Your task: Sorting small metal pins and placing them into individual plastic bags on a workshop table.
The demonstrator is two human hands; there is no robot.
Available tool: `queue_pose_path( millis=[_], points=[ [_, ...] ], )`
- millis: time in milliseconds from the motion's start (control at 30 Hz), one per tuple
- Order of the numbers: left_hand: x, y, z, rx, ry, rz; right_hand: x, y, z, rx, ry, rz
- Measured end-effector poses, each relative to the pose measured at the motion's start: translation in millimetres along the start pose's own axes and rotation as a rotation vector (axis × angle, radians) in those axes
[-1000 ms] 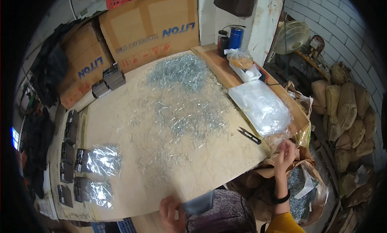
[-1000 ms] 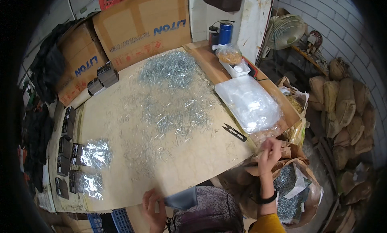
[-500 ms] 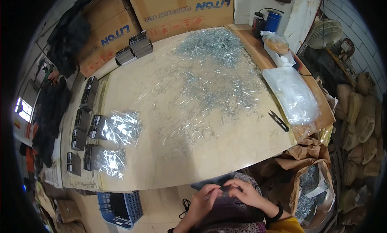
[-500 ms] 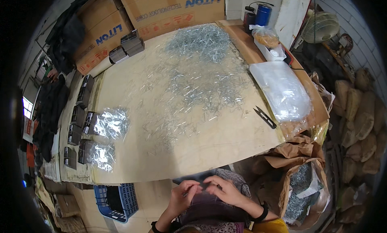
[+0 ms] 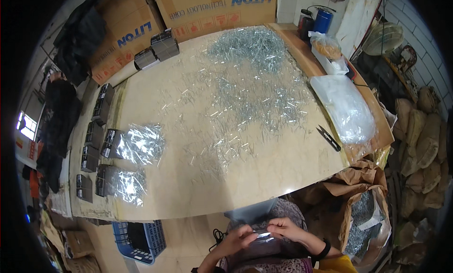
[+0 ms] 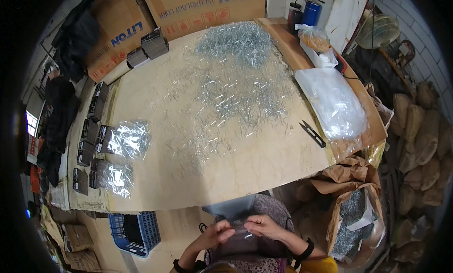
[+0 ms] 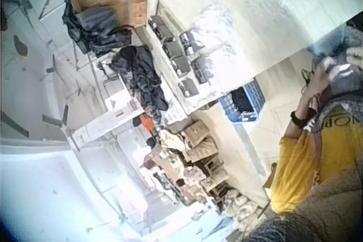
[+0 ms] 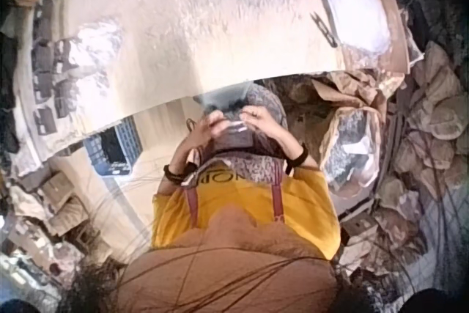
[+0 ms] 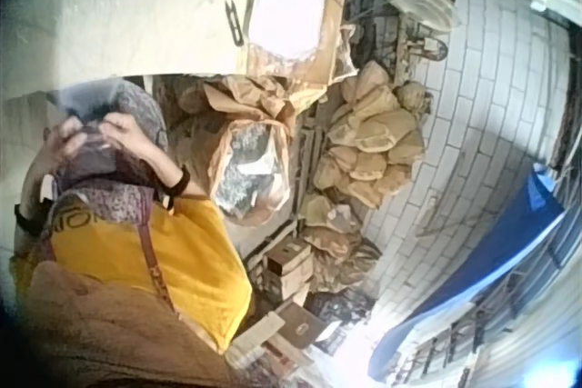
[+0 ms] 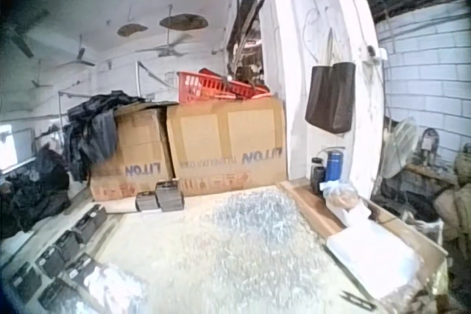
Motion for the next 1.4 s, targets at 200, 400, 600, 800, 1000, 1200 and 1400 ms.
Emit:
queue_pose_path(
  millis=[200, 400, 600, 800, 1000, 1200, 1400],
  points=[
    [41.6, 12.8, -1.6, -0.026, 0.528, 0.116, -14.7, 5.1, -3.0, 0.063, -1.162, -0.428],
    [55.2, 23.8, -1.9, -0.532, 0.633, 0.375, -11.6, 16.6, -13.7, -0.333, -0.951, -0.502],
    [63.1, 11.4, 6.5, -0.489, 0.458, 0.266, 83.3, -7.2, 20.9, -0.627, -0.997, -1.207],
    [29.3, 6.6, 16.4, -0.613, 0.696, 0.658, 179.8, 90.3, 91.0, -0.443, -1.336, -0.962],
    [24.6, 7.2, 15.3, -0.640, 0.597, 0.566, 177.2, 147.9, 95.6, -0.260, -1.479, -0.947],
    [30.3, 7.3, 13.4, -0.663, 0.415, 0.516, 177.1, 78.1, 79.8, -0.177, -1.102, -1.073],
    [11.9, 1.8, 13.5, -0.665, 0.646, 0.665, 181.8, 78.9, 43.6, -0.019, -0.987, -0.938]
  ],
)
Point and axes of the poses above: each hand's wrist, its own y-axis towards the middle knuckle, its own z-axis out of the palm, x = y × z, the point moved 5 cm from there along y, towards the middle knuckle, and after that the axes turned 12 degrees about y, right-handed, at the moved point
